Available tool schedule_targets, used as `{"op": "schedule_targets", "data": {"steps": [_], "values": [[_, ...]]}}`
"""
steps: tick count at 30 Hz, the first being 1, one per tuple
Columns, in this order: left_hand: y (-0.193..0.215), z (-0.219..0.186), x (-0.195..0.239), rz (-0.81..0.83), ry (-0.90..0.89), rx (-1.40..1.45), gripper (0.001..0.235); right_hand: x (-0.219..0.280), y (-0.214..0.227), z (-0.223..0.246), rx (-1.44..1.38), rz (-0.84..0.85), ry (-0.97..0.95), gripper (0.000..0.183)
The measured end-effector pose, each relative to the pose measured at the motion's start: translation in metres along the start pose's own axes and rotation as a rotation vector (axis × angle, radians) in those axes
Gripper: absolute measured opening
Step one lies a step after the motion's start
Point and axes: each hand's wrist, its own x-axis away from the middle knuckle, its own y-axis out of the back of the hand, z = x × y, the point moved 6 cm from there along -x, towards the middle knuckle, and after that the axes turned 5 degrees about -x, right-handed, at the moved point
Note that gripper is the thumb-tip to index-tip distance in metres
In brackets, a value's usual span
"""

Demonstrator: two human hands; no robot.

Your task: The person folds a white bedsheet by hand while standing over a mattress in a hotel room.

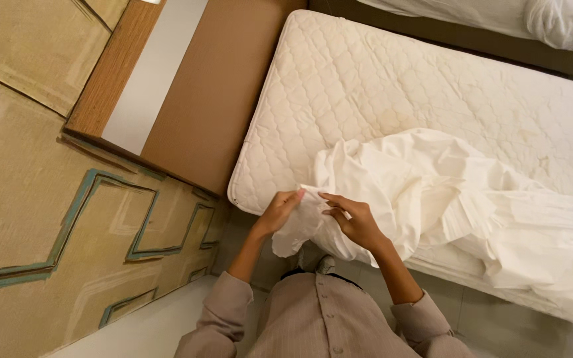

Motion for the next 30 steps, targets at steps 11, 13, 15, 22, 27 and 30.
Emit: {"op": "schedule_targets", "data": {"steps": [11,13,15,22,27,30], "values": [[-0.015,0.048,-0.013,0.072,0.000,0.102,0.021,-0.004,0.011,-0.022,0.032,0.054,0.045,0.031],[-0.019,0.040,-0.015,0.045,-0.011,0.114,0.012,-0.006,0.010,-0.010,0.026,0.066,0.056,0.031],[-0.020,0.046,-0.021,0.027,-0.023,0.083,0.011,-0.011,0.005,0.012,-0.021,0.158,0.094,0.027],[-0.028,0.043,-0.026,-0.025,-0.010,0.188,0.017,-0.014,0.010,0.020,0.034,0.102,0.215,0.018],[-0.028,0.076,-0.028,-0.172,-0.074,0.197,0.013,-0.013,0.008,0.006,-0.018,-0.048,0.147,0.026],[-0.032,0.074,-0.022,-0.228,-0.037,0.220,0.011,-0.003,0.003,-0.029,-0.061,-0.121,0.076,0.035]]}}
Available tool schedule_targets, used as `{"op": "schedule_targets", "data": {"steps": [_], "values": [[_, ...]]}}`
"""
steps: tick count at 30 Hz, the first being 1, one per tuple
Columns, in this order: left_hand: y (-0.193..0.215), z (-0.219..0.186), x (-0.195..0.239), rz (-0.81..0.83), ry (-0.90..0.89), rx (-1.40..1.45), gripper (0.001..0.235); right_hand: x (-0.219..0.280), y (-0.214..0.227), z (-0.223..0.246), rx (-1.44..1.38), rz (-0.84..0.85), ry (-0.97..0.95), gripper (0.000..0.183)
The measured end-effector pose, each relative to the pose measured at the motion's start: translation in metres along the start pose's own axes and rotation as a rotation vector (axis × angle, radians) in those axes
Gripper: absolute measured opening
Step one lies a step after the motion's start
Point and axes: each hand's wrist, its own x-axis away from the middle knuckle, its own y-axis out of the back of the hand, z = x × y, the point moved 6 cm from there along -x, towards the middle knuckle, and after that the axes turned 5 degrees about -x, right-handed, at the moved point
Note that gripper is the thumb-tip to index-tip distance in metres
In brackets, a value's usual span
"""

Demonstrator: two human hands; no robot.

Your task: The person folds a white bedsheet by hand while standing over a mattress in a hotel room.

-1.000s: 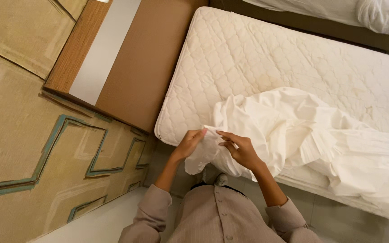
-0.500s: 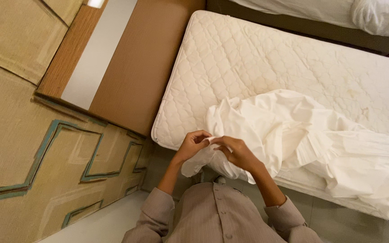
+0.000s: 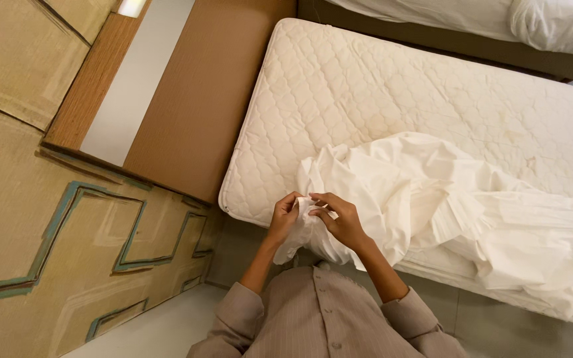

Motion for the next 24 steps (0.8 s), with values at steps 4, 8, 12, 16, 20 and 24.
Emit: {"op": "schedule_targets", "data": {"steps": [4,8,12,16,20,24], "values": [[-0.001,-0.015,0.007,-0.115,-0.077,-0.051,0.000,0.000,0.000,-0.004,0.035,-0.019,-0.003,0.026],[-0.004,-0.092,0.034,-0.284,-0.366,-0.277,0.023,-0.002,0.005,-0.007,0.032,-0.065,-0.045,0.021],[-0.018,-0.114,0.036,-0.212,-0.529,-0.600,0.014,-0.004,0.001,-0.002,0.045,-0.049,-0.041,0.019],[-0.021,-0.126,0.038,-0.241,-0.586,-0.613,0.014,-0.002,0.000,-0.003,0.043,-0.059,-0.052,0.022],[-0.024,-0.132,0.045,-0.289,-0.673,-0.723,0.015,0.004,-0.002,0.019,0.106,-0.085,0.058,0.014],[-0.019,-0.135,0.044,-0.301,-0.637,-0.738,0.025,0.001,-0.005,0.063,0.146,-0.045,0.167,0.014]]}}
